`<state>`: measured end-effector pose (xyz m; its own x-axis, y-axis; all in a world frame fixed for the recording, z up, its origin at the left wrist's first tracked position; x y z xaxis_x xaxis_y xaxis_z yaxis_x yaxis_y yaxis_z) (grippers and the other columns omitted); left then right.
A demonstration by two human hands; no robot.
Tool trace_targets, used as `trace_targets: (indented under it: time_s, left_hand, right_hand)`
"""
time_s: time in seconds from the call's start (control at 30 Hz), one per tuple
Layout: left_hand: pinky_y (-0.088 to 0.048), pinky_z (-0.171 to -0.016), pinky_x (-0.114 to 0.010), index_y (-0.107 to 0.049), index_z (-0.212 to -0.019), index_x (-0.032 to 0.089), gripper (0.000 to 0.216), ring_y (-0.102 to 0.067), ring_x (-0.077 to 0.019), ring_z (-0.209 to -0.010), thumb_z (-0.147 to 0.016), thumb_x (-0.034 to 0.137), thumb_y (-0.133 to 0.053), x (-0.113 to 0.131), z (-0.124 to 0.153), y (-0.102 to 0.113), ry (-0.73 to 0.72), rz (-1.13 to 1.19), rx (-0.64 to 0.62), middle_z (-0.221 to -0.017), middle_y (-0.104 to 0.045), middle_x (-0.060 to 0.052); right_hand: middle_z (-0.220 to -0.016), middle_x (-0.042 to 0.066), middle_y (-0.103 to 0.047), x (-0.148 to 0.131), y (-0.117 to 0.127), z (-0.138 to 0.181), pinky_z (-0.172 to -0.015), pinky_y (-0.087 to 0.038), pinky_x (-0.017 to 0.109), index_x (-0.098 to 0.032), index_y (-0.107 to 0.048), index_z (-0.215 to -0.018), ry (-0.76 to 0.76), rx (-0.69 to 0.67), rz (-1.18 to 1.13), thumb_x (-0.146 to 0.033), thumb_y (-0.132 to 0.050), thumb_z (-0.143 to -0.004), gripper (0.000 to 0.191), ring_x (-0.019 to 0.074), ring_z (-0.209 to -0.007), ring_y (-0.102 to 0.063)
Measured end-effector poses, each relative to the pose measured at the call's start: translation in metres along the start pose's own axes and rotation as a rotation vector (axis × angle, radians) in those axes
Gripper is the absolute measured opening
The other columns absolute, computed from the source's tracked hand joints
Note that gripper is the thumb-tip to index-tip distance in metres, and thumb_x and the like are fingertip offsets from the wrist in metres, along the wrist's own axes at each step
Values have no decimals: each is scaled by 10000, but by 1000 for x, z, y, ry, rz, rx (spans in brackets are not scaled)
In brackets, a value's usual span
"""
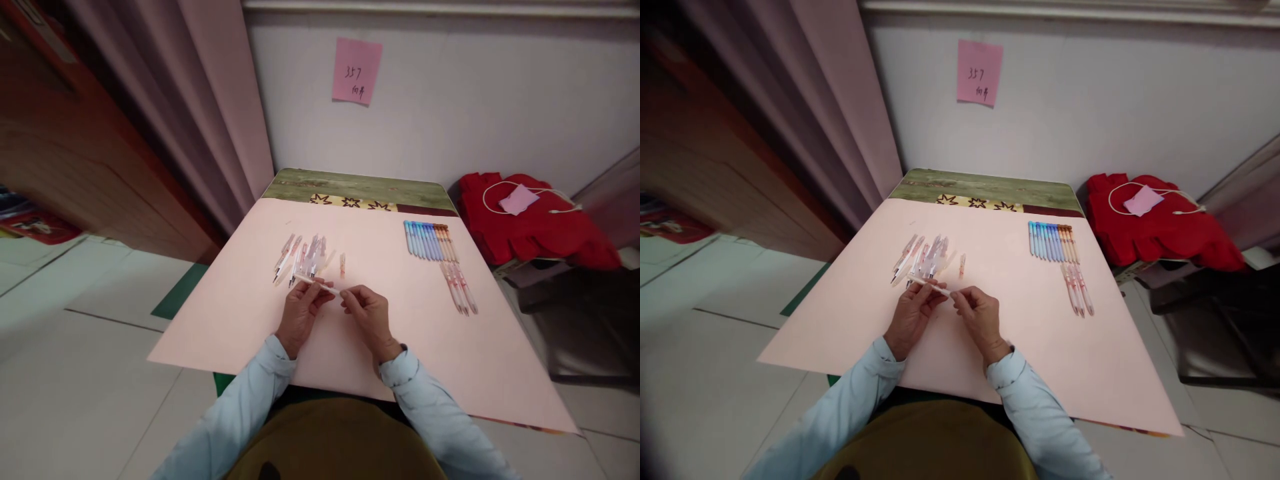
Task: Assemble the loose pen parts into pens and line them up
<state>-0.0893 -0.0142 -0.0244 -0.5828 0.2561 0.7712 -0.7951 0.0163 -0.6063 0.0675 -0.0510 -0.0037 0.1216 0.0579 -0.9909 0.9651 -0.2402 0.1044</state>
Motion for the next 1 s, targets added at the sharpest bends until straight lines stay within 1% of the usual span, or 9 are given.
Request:
trace_targets:
  time_s: [0.13, 0.2, 0.3, 0.43, 0.53, 0.6, 0.73, 0.83, 1.0]
  left_hand:
    - [-567, -770, -287, -664, -920, 135, 275, -701, -158, -819, -752, 308, -795, 1, 0, 0, -5, -8, 9, -914, -738, -73]
    - [-566, -766, -283, -665, -921, 132, 269, -697, -150, -803, -756, 304, -792, 2, -1, 1, -15, -2, 17, -901, -735, -68]
    - [-564, -768, -271, -666, -907, 132, 258, -688, -133, -788, -753, 294, -795, 3, -2, 5, -31, 27, 47, -893, -735, -61]
    - [-564, -792, -279, -666, -910, 136, 262, -693, -139, -819, -749, 294, -799, 2, -3, 7, -23, 50, 58, -905, -739, -63]
    - [-563, -791, -277, -668, -917, 139, 268, -697, -145, -831, -746, 297, -800, 1, -2, 7, -9, 48, 56, -904, -741, -62]
    - [-562, -784, -272, -668, -915, 138, 264, -697, -144, -823, -749, 296, -798, 1, -1, 7, -9, 50, 59, -902, -740, -63]
    - [-561, -793, -278, -664, -912, 138, 256, -698, -144, -827, -751, 287, -796, 2, -2, 8, -21, 61, 52, -909, -740, -62]
    - [-561, -795, -277, -664, -917, 136, 255, -699, -145, -834, -755, 283, -794, 1, -2, 8, -17, 61, 45, -908, -741, -66]
    - [-560, -793, -278, -666, -917, 138, 266, -700, -148, -838, -751, 298, -797, 0, -2, 8, -20, 41, 52, -904, -742, -64]
  right_hand:
    - [-566, -12, -613, -5, -1, -1, -515, -461, 242, -202, -712, -785, 48, -2, 129, -473, -609, -887, 308, 122, -503, -567]
    - [-603, -22, -619, -10, -2, -1, -533, -466, 243, -210, -705, -946, 88, -6, 124, -437, -635, -870, 250, 127, -530, -574]
    - [-736, -15, -657, -15, -3, -1, -567, -488, 247, -219, -619, -1088, 128, 1, 71, -372, -707, -804, 334, 137, -606, -601]
    - [-729, 5, -662, -9, -4, 0, -566, -488, 252, -213, -622, -872, 88, -27, 58, -395, -671, -833, 193, 146, -614, -611]
    - [-660, 21, -661, -1, -7, 0, -569, -499, 266, -204, -638, -744, 39, -77, 52, -474, -561, -911, 326, 155, -584, -617]
    - [-667, 26, -670, 0, -6, 0, -576, -508, 270, -203, -662, -774, 36, -74, 58, -497, -527, -927, 358, 153, -579, -617]
    - [-782, 7, -681, -10, -3, -1, -582, -503, 250, -220, -640, -1012, 114, -19, 75, -448, -710, -803, 317, 141, -627, -611]
    - [-730, 4, -668, -12, -4, -1, -572, -487, 247, -216, -646, -869, 115, -34, 104, -445, -675, -835, 234, 138, -604, -599]
    - [-630, 9, -650, -4, -7, 0, -546, -484, 253, -209, -675, -780, 47, -92, 80, -505, -507, -939, 375, 143, -543, -607]
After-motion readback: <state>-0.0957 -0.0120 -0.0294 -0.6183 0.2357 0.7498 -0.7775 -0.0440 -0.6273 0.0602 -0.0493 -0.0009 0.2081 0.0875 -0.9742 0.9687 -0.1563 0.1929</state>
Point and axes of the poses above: each hand's wrist, its own z-axis away from the middle knuckle, its own y-axis out of the back of the hand, x = y × z, the point moved 9 cm from there along -z, towards the middle knuckle
